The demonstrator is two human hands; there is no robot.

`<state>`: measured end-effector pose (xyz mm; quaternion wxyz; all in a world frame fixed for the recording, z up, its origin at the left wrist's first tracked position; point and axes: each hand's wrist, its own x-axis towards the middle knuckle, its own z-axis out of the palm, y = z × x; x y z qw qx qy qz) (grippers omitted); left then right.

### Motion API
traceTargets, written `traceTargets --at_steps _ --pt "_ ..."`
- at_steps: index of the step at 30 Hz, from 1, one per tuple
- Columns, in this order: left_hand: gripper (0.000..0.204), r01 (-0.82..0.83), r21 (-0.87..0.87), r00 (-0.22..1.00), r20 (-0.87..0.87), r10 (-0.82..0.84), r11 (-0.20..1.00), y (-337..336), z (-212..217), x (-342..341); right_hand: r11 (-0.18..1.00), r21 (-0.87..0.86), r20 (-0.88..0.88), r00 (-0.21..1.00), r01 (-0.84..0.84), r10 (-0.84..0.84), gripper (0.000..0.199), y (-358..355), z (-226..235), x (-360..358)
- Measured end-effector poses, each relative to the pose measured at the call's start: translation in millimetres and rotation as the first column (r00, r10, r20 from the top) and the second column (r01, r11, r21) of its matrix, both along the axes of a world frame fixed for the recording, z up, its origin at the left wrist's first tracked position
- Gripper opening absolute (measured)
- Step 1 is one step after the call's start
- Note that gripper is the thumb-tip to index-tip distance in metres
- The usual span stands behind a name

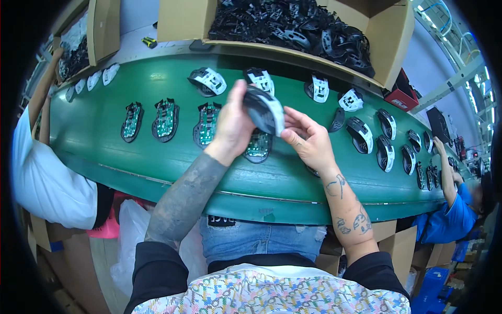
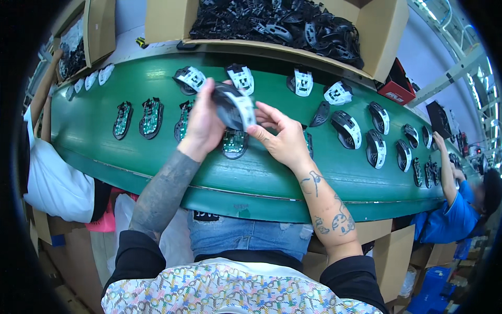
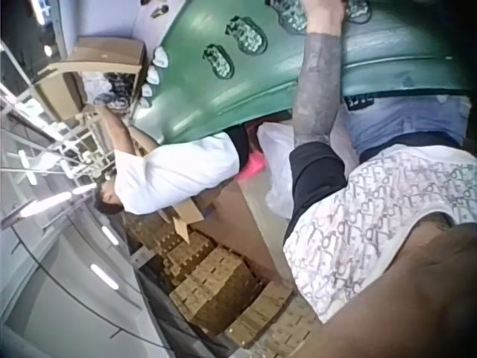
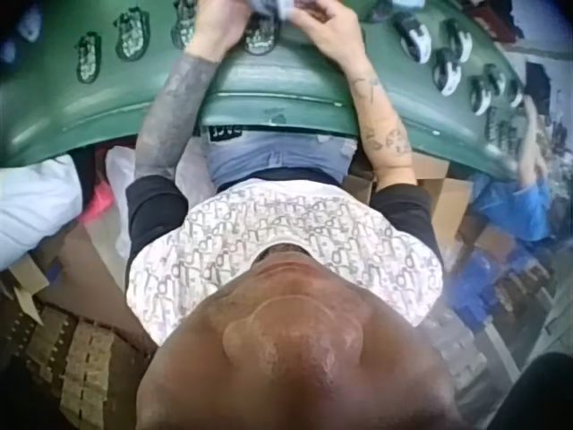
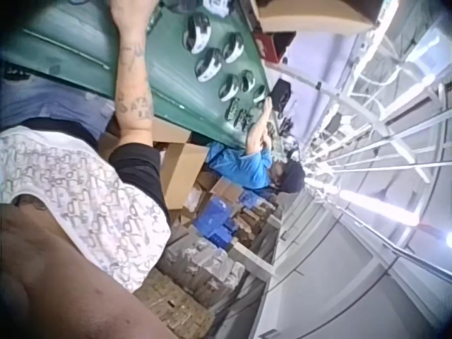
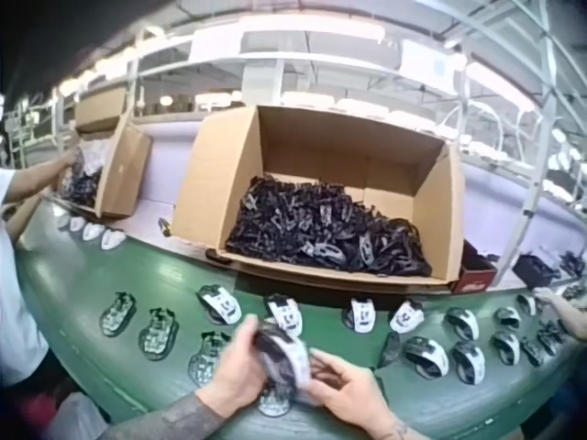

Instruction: The person assembles small electronic devices by attaching black plastic components to white housings containing circuit boards. They repeatedly pick up a black part, align it with a white housing on the green table, press them together, and place the assembled unit back on the table. The process is repeated for multiple units in a continuous sequence.

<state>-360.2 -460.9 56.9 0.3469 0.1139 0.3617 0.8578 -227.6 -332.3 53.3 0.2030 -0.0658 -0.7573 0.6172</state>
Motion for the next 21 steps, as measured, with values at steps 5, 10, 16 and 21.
traceTargets --at_steps 5,10,16,21 --pt "0.06 -0.071 -0.022 0.996 0.048 0.072 0.997 -48.8 34.6 -62.0 0.528 0.712 -0.14 0.831 0.462 -0.538 0.037 60.0 14.8 15.5" --pt "0.057 -0.593 -0.481 0.783 -0.529 0.326 0.645 -118.2 22.4 -223.9 0.442 0.838 0.097 0.711 0.319 -0.696 0.04 79.4 2.8 22.4" --pt "0.062 -0.874 -0.475 0.486 -0.861 -0.152 -0.104 -203.9 -8.9 -326.5 0.47 0.775 0.05 0.702 0.421 -0.711 0.036 91.1 1.8 26.4" --pt "0.062 -0.954 -0.165 0.269 -0.84 -0.471 -0.252 -231.8 -15.3 -357.3 0.874 -0.237 0.098 0.906 0.424 -0.413 0.032 88.6 32.4 21.7"
